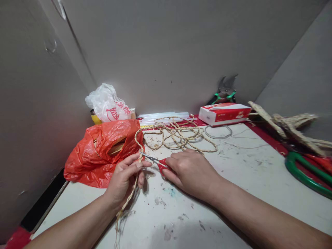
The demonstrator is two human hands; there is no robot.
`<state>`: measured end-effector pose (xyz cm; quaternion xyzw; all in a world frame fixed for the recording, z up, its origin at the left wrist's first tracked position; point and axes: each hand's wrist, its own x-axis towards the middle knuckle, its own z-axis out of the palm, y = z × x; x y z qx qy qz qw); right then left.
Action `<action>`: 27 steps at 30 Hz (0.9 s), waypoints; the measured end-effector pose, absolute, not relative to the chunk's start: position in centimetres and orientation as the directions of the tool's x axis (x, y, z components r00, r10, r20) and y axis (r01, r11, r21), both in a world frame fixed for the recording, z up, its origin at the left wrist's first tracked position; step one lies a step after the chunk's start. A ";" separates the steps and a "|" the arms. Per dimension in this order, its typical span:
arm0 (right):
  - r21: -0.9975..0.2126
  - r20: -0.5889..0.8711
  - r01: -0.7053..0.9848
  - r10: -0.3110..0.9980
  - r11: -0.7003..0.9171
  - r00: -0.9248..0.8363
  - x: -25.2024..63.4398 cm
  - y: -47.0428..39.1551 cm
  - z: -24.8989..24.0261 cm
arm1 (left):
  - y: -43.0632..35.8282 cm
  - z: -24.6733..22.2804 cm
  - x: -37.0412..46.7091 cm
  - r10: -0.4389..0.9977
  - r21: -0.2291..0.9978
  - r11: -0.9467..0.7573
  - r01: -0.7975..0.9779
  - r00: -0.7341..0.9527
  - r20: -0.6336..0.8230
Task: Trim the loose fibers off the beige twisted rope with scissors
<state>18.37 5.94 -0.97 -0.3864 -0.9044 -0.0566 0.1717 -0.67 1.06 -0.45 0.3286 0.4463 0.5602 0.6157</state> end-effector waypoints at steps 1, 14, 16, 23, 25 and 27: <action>-0.032 0.343 0.717 0.682 0.696 -0.646 18.4 6.0 -1.0 | 1.1 -0.5 -0.8 0.984 0.900 0.157 -0.407 -0.012 -0.177; -0.117 0.394 0.678 0.660 0.726 -0.639 18.8 6.0 -1.0 | 1.2 -0.4 -0.8 0.983 0.903 0.160 -0.399 -0.014 -0.181; -0.107 0.391 0.676 0.656 0.729 -0.646 18.8 6.0 -0.9 | 1.2 -0.3 -0.7 0.984 0.907 0.163 -0.389 -0.008 -0.180; -0.123 0.396 0.674 0.659 0.728 -0.640 18.8 6.2 -1.1 | 0.9 -0.2 -0.7 0.984 0.922 0.175 -0.344 0.018 -0.180; -0.130 0.388 0.660 0.650 0.740 -0.653 18.8 6.2 -1.2 | 0.9 -0.2 -0.7 0.983 0.925 0.182 -0.335 0.034 -0.181; -0.134 0.377 0.650 0.645 0.748 -0.665 18.8 6.2 -1.3 | 0.9 -0.2 -0.7 0.983 0.927 0.184 -0.327 0.039 -0.181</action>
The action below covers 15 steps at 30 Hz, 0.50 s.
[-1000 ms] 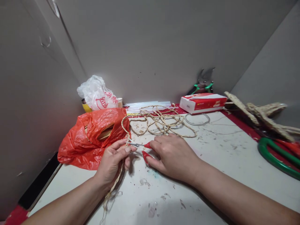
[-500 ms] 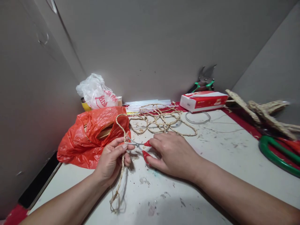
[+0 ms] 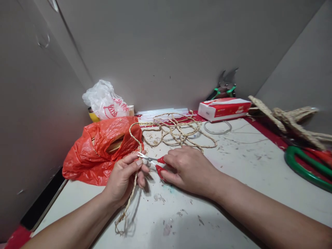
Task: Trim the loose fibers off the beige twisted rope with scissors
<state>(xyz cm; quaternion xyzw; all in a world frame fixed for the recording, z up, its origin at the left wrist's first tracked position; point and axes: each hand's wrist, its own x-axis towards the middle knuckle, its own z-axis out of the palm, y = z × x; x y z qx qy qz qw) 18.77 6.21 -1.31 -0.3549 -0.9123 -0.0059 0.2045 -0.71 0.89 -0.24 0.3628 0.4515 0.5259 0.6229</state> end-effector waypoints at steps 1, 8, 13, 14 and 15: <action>-0.135 0.374 0.646 0.643 0.751 -0.669 18.8 6.2 -1.3 | 0.9 -0.2 -0.7 0.983 0.927 0.182 -0.329 0.037 -0.180; -0.161 0.373 0.614 0.624 0.773 -0.687 18.8 6.3 -1.3 | 1.0 -0.2 -0.7 0.980 0.916 0.190 -0.355 0.012 -0.198; -0.176 0.422 0.586 0.598 0.791 -0.681 18.9 6.4 -1.4 | 0.9 -0.3 -0.7 0.984 0.923 0.171 -0.345 0.009 -0.179; -0.182 0.449 0.585 0.596 0.791 -0.666 18.9 6.4 -1.4 | 0.9 -0.3 -0.7 0.985 0.925 0.169 -0.340 0.013 -0.175; -0.191 0.474 0.586 0.597 0.787 -0.647 19.0 6.5 -1.3 | 0.8 -0.3 -0.7 0.985 0.926 0.166 -0.339 0.016 -0.170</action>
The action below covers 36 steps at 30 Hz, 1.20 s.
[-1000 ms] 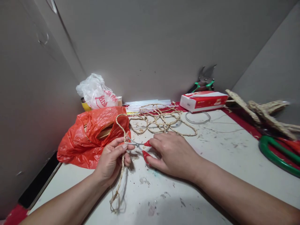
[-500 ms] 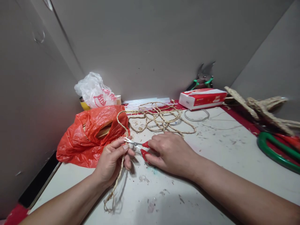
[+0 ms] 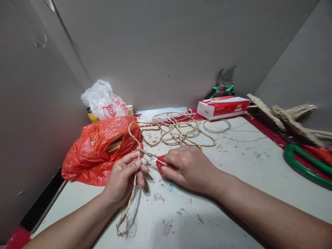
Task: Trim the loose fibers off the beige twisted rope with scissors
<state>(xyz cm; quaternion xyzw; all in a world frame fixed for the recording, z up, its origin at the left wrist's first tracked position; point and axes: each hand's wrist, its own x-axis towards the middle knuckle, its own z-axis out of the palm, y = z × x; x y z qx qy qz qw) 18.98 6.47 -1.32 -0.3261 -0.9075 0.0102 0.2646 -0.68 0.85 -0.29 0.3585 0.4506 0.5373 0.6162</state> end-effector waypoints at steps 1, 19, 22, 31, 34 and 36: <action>-0.204 0.490 0.593 0.606 0.779 -0.627 19.0 6.5 -1.3 | 0.8 -0.2 -0.6 0.986 0.925 0.163 -0.342 0.021 -0.166; -0.048 0.375 0.665 0.631 0.745 -0.680 18.8 6.3 -1.0 | 0.4 -0.2 0.0 0.992 0.932 0.114 -0.345 0.090 -0.088; -0.056 0.392 0.649 0.615 0.759 -0.685 18.8 6.3 -1.1 | 0.4 -0.1 0.0 0.992 0.934 0.115 -0.337 0.083 -0.092; -0.188 0.397 0.718 0.720 0.671 -0.569 18.8 6.3 -1.0 | 0.4 -0.3 -0.1 0.992 0.928 0.113 -0.356 0.088 -0.087; -0.164 0.391 0.713 0.709 0.682 -0.588 18.8 6.3 -0.9 | 0.4 -0.3 -0.1 0.992 0.929 0.114 -0.351 0.082 -0.091; -0.148 0.389 0.704 0.696 0.694 -0.604 18.8 6.3 -0.8 | 0.4 -0.2 -0.1 0.992 0.928 0.121 -0.352 0.072 -0.102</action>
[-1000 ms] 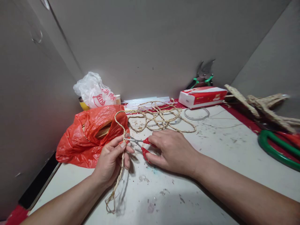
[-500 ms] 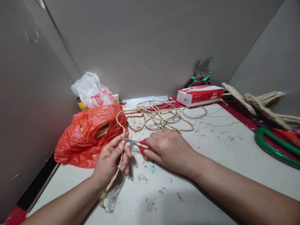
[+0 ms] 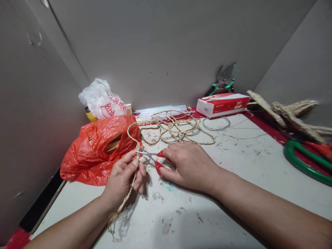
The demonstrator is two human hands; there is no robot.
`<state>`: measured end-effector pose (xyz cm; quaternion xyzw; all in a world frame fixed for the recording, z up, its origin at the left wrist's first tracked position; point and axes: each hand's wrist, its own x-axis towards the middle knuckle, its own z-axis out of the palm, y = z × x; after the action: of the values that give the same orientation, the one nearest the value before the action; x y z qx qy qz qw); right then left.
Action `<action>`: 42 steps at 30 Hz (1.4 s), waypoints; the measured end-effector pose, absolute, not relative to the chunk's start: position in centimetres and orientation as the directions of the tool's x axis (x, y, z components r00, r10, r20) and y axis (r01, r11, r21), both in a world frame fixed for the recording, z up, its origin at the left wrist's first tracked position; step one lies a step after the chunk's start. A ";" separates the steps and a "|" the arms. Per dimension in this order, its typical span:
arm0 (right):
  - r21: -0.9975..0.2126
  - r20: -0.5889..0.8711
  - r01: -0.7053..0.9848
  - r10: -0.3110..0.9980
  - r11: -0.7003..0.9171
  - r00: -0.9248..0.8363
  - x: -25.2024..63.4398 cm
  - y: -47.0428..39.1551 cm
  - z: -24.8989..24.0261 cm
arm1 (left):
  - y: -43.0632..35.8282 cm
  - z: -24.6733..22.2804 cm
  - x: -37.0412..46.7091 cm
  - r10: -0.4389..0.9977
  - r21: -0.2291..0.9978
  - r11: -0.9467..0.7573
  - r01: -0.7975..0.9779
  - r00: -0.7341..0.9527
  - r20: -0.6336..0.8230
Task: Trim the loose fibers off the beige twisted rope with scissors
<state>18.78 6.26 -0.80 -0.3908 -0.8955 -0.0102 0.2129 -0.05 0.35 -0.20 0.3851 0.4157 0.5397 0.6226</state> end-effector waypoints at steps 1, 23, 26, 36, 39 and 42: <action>-0.145 0.386 0.699 0.690 0.700 -0.612 18.8 6.2 -0.8 | 0.4 -0.2 0.0 0.992 0.927 0.127 -0.353 0.070 -0.109; -0.067 0.284 0.660 0.648 0.748 -0.706 18.9 6.3 -0.3 | 0.7 -0.2 -0.2 0.995 0.953 0.096 -0.287 0.002 -0.100; -0.082 0.310 0.653 0.642 0.753 -0.701 19.0 6.4 -0.7 | 0.7 -0.2 -0.3 0.997 0.952 0.079 -0.297 -0.003 -0.083; -0.186 0.437 0.648 0.653 0.738 -0.618 19.2 6.5 -1.0 | 0.7 0.0 -0.2 0.998 0.948 0.050 -0.316 -0.015 -0.058; -0.157 0.419 0.660 0.655 0.735 -0.629 19.1 6.3 -0.9 | 0.6 0.0 -0.3 0.996 0.945 0.086 -0.316 0.034 -0.079; -0.096 0.403 0.666 0.641 0.740 -0.654 19.0 6.2 -0.8 | 0.6 0.0 -0.3 0.994 0.939 0.100 -0.328 0.075 -0.080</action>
<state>19.02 6.17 -0.85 -0.3595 -0.9088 -0.0303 0.2095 -0.29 0.63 -0.02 0.4005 0.4160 0.5380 0.6141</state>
